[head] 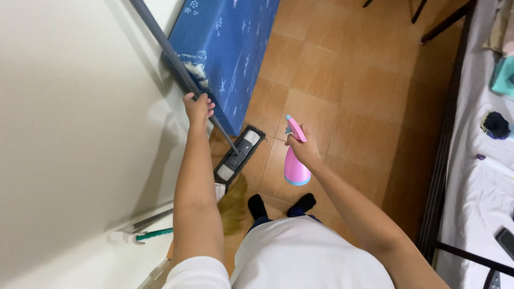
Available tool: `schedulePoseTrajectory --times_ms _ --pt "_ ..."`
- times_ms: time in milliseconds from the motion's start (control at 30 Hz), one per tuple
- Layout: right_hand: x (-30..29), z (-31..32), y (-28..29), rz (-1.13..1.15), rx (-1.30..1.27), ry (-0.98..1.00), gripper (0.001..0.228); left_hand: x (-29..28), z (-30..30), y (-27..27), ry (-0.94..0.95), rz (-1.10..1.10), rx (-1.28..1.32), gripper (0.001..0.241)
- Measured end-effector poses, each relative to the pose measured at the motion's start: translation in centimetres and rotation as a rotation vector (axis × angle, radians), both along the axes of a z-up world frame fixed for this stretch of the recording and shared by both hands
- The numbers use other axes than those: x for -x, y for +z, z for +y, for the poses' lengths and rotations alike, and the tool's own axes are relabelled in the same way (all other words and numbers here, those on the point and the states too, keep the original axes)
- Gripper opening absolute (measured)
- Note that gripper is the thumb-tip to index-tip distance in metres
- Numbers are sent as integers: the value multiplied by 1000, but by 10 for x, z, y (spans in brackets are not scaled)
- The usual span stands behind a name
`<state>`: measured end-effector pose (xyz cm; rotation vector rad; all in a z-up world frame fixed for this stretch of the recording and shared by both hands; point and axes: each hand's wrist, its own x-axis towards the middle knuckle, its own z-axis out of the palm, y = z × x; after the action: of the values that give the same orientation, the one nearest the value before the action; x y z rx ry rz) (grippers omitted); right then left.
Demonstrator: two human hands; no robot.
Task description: The person mops the tiled floor using a spray bottle and a flat mop, then sweeps the floor with a broom and dustpan. The person moves around the room, cleaning near a bed and a blue mat.
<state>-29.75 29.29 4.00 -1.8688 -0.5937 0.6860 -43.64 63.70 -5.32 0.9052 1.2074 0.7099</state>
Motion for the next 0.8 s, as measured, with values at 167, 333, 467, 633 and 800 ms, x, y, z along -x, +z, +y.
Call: schedulePoseTrajectory --times_ms 167,333,467,633,800 --pt "0 -2 -11 9 112 -47 20 8 -4 16 -60 84 -7 62" --pt "-3 -1 -25 46 109 -47 19 11 -21 15 -224 250 -144 48" --pt "-19 -10 -37 79 103 -125 20 -17 -67 19 -753 456 -300 36" --pt "-47 -35 -55 92 142 -188 21 -81 -142 52 -962 447 -497 42" --pt "-92 -58 -80 116 137 -259 26 -154 -181 88 -892 414 -608 39"
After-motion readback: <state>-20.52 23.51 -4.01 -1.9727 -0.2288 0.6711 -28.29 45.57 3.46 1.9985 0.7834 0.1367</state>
